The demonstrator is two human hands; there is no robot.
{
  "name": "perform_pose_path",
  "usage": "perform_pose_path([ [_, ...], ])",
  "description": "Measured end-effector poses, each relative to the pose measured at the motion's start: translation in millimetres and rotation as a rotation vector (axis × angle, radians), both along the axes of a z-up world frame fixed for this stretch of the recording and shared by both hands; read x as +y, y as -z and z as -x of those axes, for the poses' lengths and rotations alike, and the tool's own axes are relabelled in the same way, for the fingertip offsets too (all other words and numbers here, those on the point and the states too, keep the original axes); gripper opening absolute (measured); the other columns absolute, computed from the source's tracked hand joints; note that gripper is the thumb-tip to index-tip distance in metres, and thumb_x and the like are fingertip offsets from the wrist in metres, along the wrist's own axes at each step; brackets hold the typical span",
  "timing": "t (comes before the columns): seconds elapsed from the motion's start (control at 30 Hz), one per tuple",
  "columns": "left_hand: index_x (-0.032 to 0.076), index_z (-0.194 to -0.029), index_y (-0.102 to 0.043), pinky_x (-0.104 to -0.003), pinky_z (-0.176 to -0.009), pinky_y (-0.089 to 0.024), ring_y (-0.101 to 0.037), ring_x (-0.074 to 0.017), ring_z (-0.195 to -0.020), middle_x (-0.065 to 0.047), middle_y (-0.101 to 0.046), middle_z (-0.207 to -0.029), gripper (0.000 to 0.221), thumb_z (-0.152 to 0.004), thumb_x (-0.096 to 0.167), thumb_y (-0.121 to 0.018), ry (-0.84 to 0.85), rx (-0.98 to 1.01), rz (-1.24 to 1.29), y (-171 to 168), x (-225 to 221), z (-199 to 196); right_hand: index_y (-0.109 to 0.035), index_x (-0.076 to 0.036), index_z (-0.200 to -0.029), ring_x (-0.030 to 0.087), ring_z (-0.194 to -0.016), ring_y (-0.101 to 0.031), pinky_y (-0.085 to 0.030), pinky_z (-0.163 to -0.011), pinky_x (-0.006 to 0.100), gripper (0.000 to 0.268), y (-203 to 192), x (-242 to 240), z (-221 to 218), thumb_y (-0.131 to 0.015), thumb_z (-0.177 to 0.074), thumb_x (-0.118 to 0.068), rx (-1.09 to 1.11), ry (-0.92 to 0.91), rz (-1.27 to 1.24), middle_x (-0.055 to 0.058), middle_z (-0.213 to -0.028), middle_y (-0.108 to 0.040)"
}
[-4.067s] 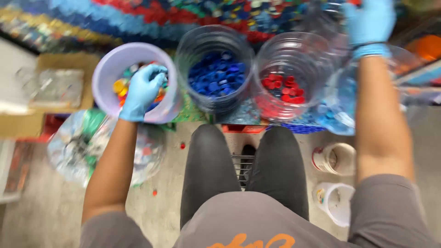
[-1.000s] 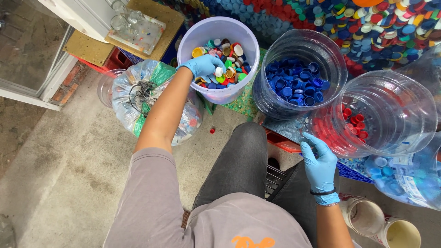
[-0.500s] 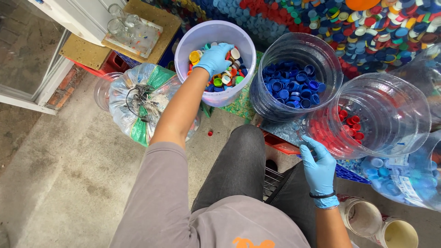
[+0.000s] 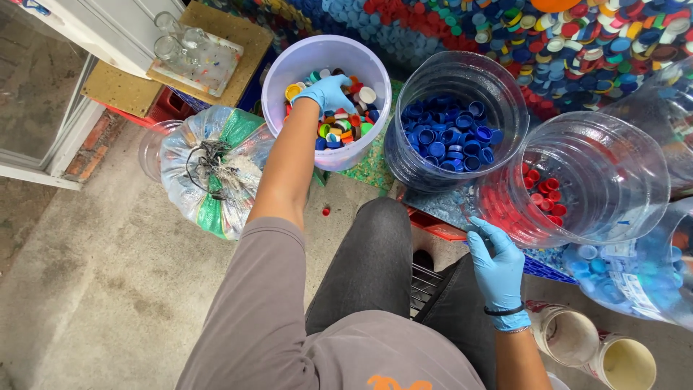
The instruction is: The person sorts mixed plastic bottle caps from a white bucket into separate clear containers by color. They pick up caps by hand and place blue caps into one container and red caps into another, continuing the process for the duration of the video.
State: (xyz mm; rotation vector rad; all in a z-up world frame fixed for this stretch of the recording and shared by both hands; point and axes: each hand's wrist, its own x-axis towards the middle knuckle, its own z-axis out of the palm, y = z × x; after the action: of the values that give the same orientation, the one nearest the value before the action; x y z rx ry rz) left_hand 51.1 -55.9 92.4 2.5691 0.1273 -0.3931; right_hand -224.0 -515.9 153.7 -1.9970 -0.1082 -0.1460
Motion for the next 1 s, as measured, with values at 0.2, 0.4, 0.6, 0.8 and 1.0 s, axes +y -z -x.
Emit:
perform_pose_path([
  [0.2,0.018,-0.159,-0.038,-0.054,-0.118,-0.042,-0.048,-0.0437,-0.141,-0.023,-0.045,-0.157,0.066,-0.096,0.025,-0.059,-0.038,0.031,0.066,-41,-14,18,-0.074,-0.003,-0.124,0.035,-0.105,-0.071,-0.054,-0.097,0.049,0.026,4,5,-2,-0.073,-0.098,-0.003,0.029,-0.001,-0.056,0.020,-0.115,-0.073],
  [0.4,0.020,-0.131,-0.070,-0.058,-0.093,-0.058,-0.069,-0.0440,-0.110,-0.017,-0.060,-0.128,0.036,-0.095,0.023,-0.071,0.153,-0.161,-0.362,10,-17,-18,-0.073,-0.003,-0.125,0.036,-0.106,-0.070,-0.055,-0.096,0.051,0.027,4,2,-2,-0.072,-0.098,-0.003,0.034,0.003,-0.034,0.022,-0.116,-0.072],
  [0.6,0.025,-0.105,-0.081,-0.053,-0.090,-0.057,-0.071,-0.0394,-0.103,-0.010,-0.063,-0.114,0.018,-0.089,0.029,-0.076,0.134,-0.251,-0.486,1,-22,-21,-0.071,-0.003,-0.128,0.037,-0.108,-0.068,-0.054,-0.098,0.052,0.028,-1,3,-2,-0.070,-0.100,-0.006,0.071,0.016,-0.069,0.022,-0.120,-0.071],
  [0.8,0.021,-0.099,-0.075,-0.061,-0.083,-0.054,-0.065,-0.0503,-0.094,-0.021,-0.066,-0.110,0.017,-0.088,0.032,-0.070,-0.078,-0.231,-0.179,-33,-15,5,-0.070,-0.002,-0.127,0.019,-0.104,-0.072,-0.058,-0.098,0.031,0.030,-5,7,1,-0.068,-0.097,-0.007,0.073,-0.026,-0.020,0.013,-0.115,-0.076],
  [1.0,0.025,-0.101,-0.077,-0.048,-0.093,-0.055,-0.072,-0.0359,-0.105,-0.007,-0.075,-0.102,0.021,-0.088,0.042,-0.075,0.223,-0.285,-0.437,-33,-25,32,-0.074,-0.003,-0.123,0.034,-0.103,-0.072,-0.057,-0.094,0.049,0.026,1,9,1,-0.072,-0.097,-0.002,0.032,-0.016,-0.087,0.021,-0.112,-0.074],
])
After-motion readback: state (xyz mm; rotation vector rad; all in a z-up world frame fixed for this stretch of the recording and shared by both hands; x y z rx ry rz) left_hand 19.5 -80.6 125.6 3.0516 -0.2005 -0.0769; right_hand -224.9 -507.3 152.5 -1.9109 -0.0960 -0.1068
